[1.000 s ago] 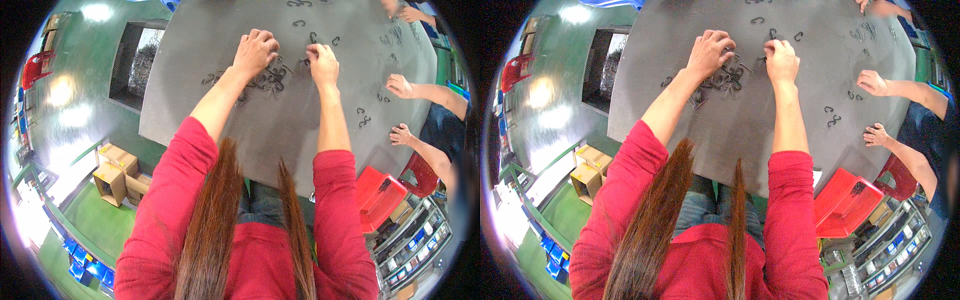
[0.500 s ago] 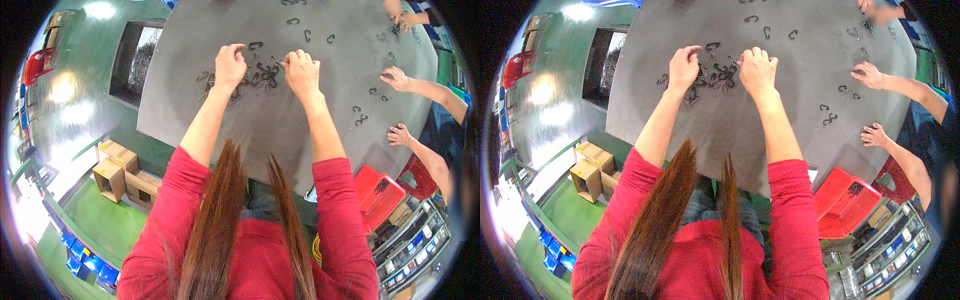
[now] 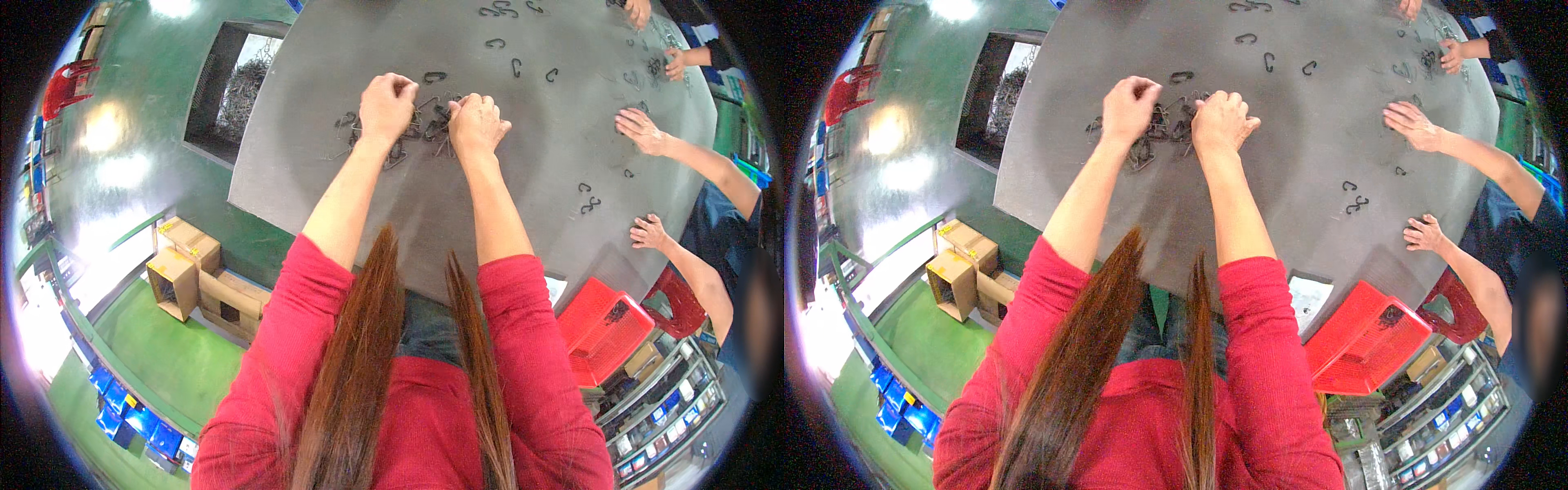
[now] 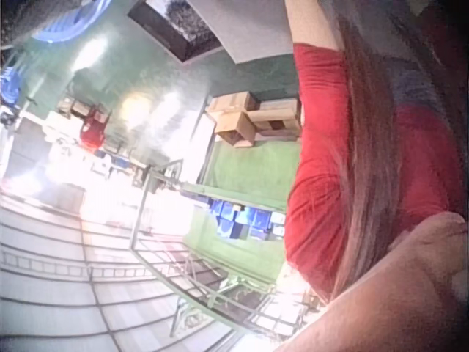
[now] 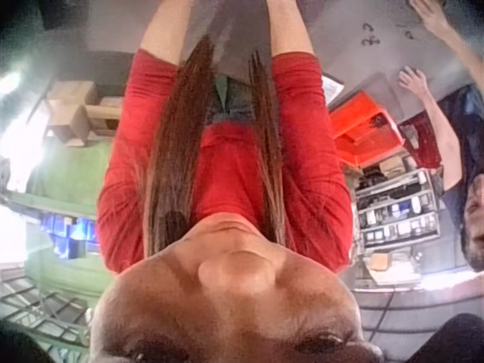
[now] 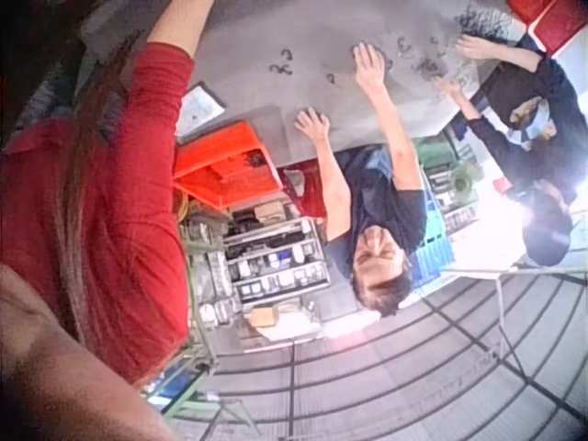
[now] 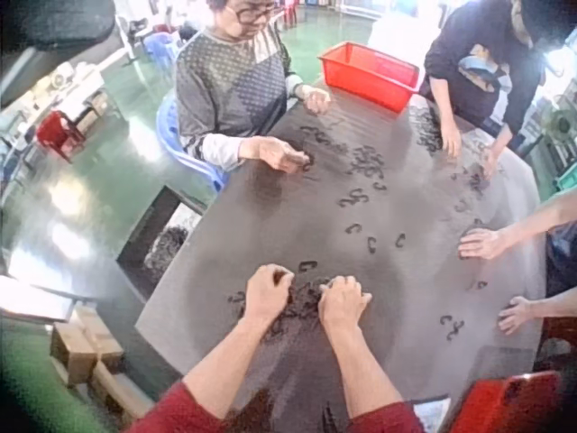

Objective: The person sorts small metal hooks on a table, separating them into piles and placing them into a red basket. They repeatedly gather, separate, and transfer the hooks while others work alongside at the same table.

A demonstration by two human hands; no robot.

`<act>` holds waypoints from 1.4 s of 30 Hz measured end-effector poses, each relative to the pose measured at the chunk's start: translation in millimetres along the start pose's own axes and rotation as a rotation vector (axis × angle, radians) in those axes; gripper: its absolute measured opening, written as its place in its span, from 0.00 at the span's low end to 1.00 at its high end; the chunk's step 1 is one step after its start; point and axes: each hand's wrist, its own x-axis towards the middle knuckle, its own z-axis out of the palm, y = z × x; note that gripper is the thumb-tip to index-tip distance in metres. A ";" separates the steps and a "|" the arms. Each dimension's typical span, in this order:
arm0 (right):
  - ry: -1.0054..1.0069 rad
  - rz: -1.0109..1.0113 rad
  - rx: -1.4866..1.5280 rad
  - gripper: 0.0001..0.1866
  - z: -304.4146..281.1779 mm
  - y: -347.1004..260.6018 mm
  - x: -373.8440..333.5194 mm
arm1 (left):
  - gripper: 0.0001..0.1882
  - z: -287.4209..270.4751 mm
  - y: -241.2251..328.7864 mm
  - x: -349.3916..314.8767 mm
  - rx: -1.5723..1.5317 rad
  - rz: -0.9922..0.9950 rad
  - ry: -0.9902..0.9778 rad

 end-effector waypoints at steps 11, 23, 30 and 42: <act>-0.136 -0.302 0.491 0.10 -16.6 -40.2 -7.6 | 0.13 -26.6 -26.3 6.6 -1.359 -0.700 -0.292; 0.002 -0.269 0.090 0.09 -6.3 -25.8 -4.2 | 0.14 -69.4 -47.3 -0.2 -1.268 -0.716 -0.234; 0.105 -0.295 -0.243 0.09 15.9 -7.4 -4.6 | 0.14 -79.4 -54.9 -1.7 -1.311 -0.684 -0.250; 0.123 -0.490 0.233 0.10 8.9 -37.0 -26.7 | 0.17 -70.8 -63.0 -11.5 -1.386 -0.722 -0.290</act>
